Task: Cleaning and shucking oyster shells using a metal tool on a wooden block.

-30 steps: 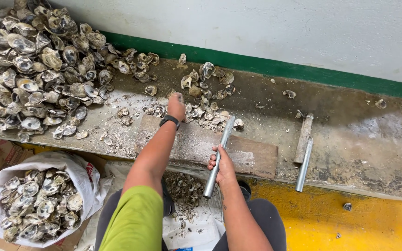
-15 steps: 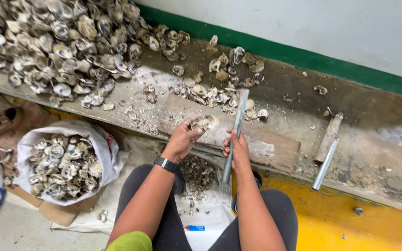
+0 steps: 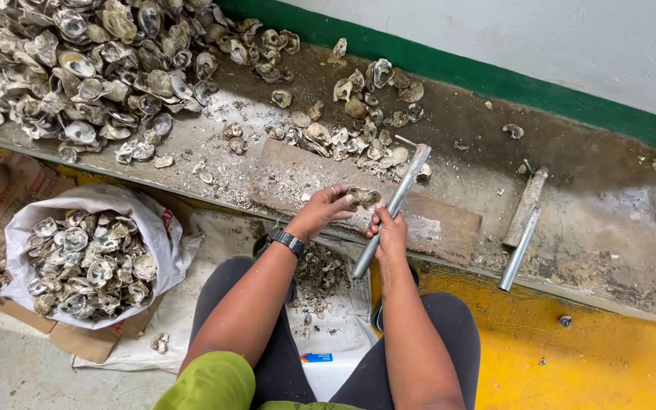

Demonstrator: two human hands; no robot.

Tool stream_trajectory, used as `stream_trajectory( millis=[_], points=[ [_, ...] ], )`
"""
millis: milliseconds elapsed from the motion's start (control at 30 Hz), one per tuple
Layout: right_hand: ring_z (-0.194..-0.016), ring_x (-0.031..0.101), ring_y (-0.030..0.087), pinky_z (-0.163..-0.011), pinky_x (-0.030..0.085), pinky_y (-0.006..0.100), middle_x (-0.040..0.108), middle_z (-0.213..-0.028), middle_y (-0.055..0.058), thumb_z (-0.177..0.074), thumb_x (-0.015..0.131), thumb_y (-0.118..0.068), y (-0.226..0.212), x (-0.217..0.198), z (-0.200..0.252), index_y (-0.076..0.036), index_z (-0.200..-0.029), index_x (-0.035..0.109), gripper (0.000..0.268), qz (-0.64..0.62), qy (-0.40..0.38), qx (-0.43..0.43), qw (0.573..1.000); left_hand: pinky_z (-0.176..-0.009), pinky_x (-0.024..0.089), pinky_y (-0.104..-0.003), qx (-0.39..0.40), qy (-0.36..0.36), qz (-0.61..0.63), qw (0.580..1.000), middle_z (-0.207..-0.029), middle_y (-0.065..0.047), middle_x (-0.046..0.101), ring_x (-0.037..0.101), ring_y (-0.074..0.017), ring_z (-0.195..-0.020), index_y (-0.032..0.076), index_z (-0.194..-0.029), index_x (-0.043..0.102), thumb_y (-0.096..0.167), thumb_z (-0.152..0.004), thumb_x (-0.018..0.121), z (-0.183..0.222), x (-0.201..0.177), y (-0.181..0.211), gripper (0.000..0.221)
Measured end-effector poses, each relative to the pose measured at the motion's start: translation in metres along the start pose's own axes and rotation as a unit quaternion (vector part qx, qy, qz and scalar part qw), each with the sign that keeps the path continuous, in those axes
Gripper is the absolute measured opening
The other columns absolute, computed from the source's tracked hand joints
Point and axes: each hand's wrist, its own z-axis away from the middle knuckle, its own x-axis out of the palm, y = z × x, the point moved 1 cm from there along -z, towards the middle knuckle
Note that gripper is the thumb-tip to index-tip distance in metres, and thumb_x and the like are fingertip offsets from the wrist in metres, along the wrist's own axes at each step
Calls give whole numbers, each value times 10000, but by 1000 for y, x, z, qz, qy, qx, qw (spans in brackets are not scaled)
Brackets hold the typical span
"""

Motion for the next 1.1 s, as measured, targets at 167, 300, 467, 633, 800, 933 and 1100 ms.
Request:
stream_trajectory(
  millis=[167, 300, 467, 633, 800, 933, 1100],
  points=[
    [-470, 482, 94, -402, 423, 266, 536, -648, 10, -959, 676, -107, -13, 11, 13, -87, -945, 506, 172, 42, -24, -21, 999, -801, 628, -318, -8, 47, 29, 998, -1065, -69, 681, 732, -189, -903, 64, -1242, 572, 234, -1002, 637, -5, -7, -7, 301],
    [-461, 473, 95, -396, 415, 262, 535, -636, 12, -964, 692, -150, -13, 14, 17, -78, -936, 538, 173, 66, -36, -6, 997, -732, 614, -294, 4, 40, -3, 999, -934, -60, 664, 733, -178, -820, 57, -1090, 602, 224, -1013, 623, -3, -12, 2, 185],
    [-488, 484, 83, -416, 426, 256, 525, -648, -6, -976, 677, -162, -6, 3, 4, -82, -926, 522, 182, 3, -67, 27, 997, -739, 595, -267, -8, 19, 8, 1000, -944, -45, 688, 715, -143, -802, 65, -1121, 601, 239, -1025, 600, -2, -14, 8, 199],
    [-503, 487, 85, -430, 431, 257, 503, -651, -11, -996, 663, -156, -2, -5, -2, -83, -914, 511, 188, -60, -92, 41, 993, -790, 597, -243, 1, -19, 19, 1000, -969, -10, 665, 686, -92, -832, 58, -1131, 611, 259, -1042, 595, -7, -14, 7, 221],
    [-509, 474, 74, -424, 413, 238, 498, -654, -15, -987, 634, -158, 13, -12, -13, -96, -940, 528, 131, -127, -147, 95, 976, -621, 535, -226, 3, 26, -56, 998, -801, -11, 637, 591, -75, -670, 58, -1082, 622, 294, -1075, 498, -16, -25, -11, 267],
    [-527, 487, 73, -442, 426, 232, 503, -670, -16, -1017, 631, -158, 14, -8, -9, -68, -960, 534, 144, -156, -199, 110, 961, -529, 449, -224, -17, 82, -7, 996, -776, 8, 604, 518, -72, -614, 43, -1080, 630, 251, -1087, 510, -21, -26, -15, 239],
    [-510, 494, 77, -433, 446, 250, 534, -681, 3, -977, 667, -133, -1, -2, -1, -72, -975, 543, 138, -46, -56, 47, 996, -549, 510, -231, -15, 275, -184, 944, -861, -31, 693, 577, -70, -604, 35, -1268, 623, 125, -1018, 520, -17, -46, 7, 285]
  ],
)
